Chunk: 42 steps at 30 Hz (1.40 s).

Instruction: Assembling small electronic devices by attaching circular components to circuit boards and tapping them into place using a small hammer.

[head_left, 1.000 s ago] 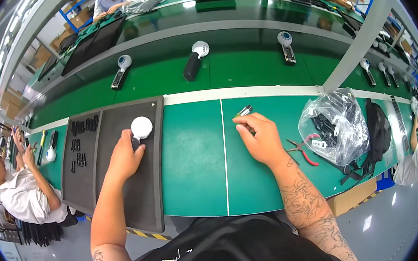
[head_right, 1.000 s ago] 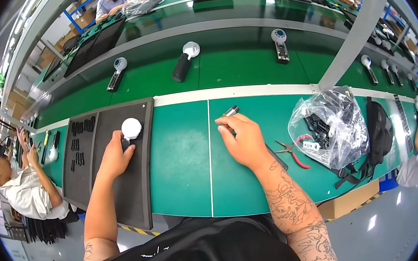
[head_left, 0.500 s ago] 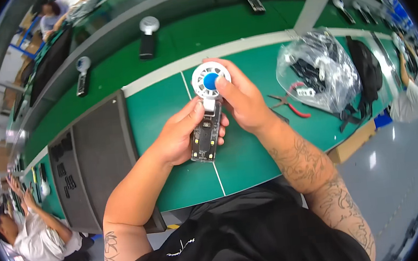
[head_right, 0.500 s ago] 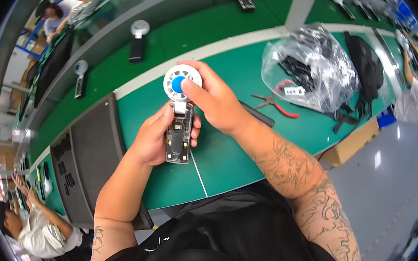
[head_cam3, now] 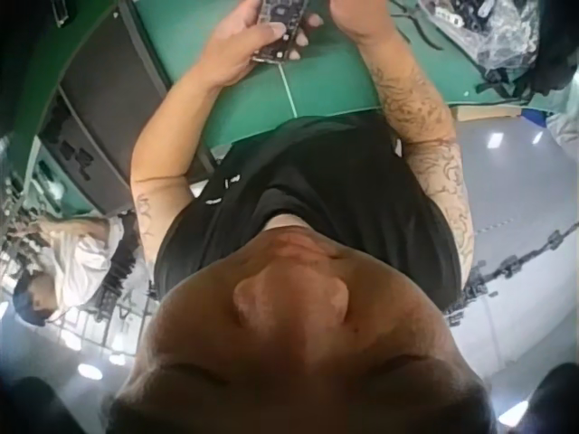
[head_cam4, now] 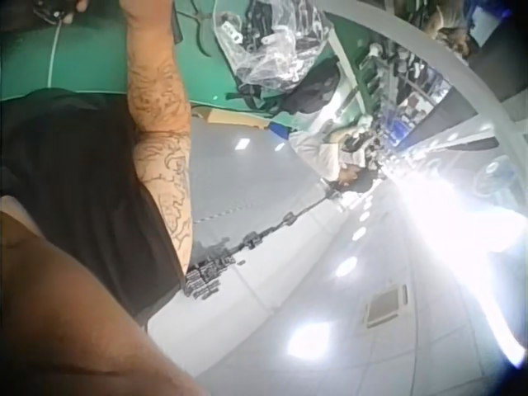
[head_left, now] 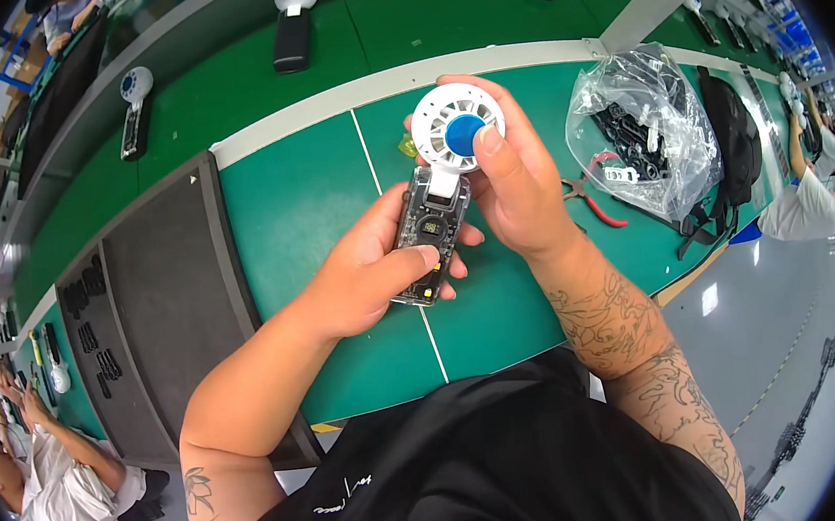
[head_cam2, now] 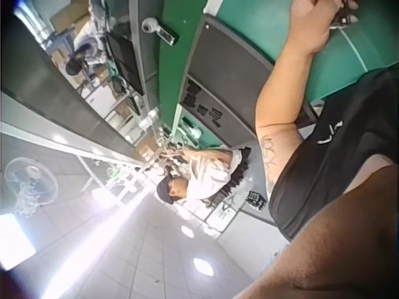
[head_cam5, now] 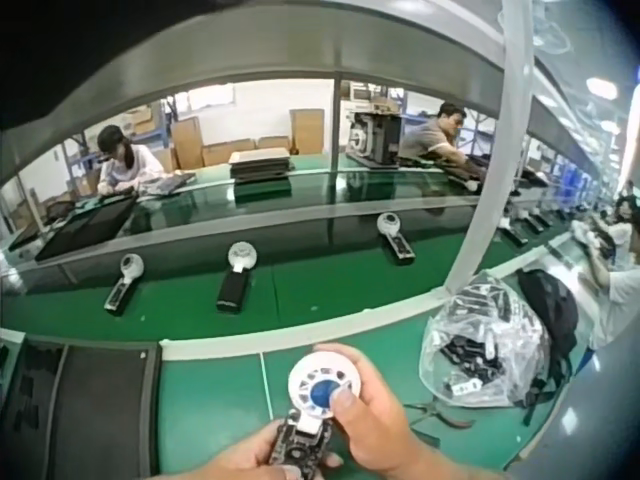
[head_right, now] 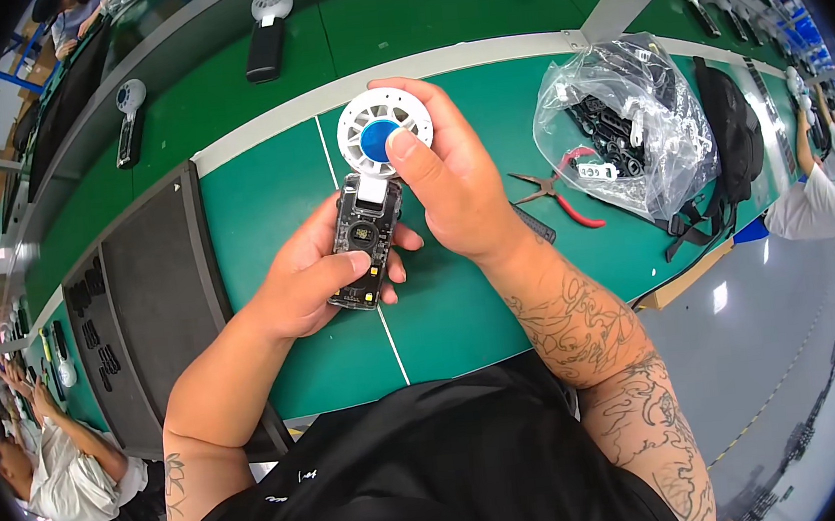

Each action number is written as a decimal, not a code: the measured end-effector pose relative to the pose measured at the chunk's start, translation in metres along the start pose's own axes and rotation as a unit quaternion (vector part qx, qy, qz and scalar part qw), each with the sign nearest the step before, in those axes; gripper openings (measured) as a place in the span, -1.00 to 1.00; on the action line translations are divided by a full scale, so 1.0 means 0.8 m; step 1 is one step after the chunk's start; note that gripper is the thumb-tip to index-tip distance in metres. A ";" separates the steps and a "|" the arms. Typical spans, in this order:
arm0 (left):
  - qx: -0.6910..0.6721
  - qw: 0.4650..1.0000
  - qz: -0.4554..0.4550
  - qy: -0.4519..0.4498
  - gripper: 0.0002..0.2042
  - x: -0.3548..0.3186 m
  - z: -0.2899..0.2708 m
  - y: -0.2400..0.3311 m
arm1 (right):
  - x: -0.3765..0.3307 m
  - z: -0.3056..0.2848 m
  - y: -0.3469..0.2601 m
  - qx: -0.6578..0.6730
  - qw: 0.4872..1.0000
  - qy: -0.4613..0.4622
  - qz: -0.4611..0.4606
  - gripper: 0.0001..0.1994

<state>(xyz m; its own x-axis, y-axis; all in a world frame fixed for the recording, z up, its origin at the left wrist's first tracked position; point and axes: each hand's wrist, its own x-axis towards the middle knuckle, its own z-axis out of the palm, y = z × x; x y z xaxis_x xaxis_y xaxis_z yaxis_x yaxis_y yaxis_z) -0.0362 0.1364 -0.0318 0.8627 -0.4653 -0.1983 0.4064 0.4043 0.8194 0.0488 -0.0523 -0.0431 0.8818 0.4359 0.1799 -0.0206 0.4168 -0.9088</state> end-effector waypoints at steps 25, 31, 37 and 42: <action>0.603 0.755 0.248 -0.070 -0.68 -0.018 0.057 -0.025 | -0.178 -0.104 -0.328 -0.589 0.804 -0.047 0.070 -0.49; 0.629 0.695 0.262 -0.232 -0.70 0.031 0.064 -0.067 | -0.170 -0.322 -0.337 -0.178 0.904 0.386 0.052 -0.55; 0.586 0.631 0.295 -0.413 -0.75 0.156 0.135 -0.105 | 0.032 -0.496 -0.296 0.014 0.922 0.347 0.170 -0.61; 0.659 0.587 0.246 -0.401 -0.75 0.179 0.178 -0.124 | 0.178 -0.588 -0.218 0.104 0.906 0.398 0.096 -0.66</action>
<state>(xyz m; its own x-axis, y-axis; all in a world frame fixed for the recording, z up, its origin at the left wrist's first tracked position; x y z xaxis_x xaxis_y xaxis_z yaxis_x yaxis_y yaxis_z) 0.0042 -0.0826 -0.0648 0.1429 -0.9823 0.1208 -0.8745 -0.0682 0.4802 0.3993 -0.4379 -0.0363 0.9113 -0.1629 -0.3781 -0.2252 0.5714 -0.7891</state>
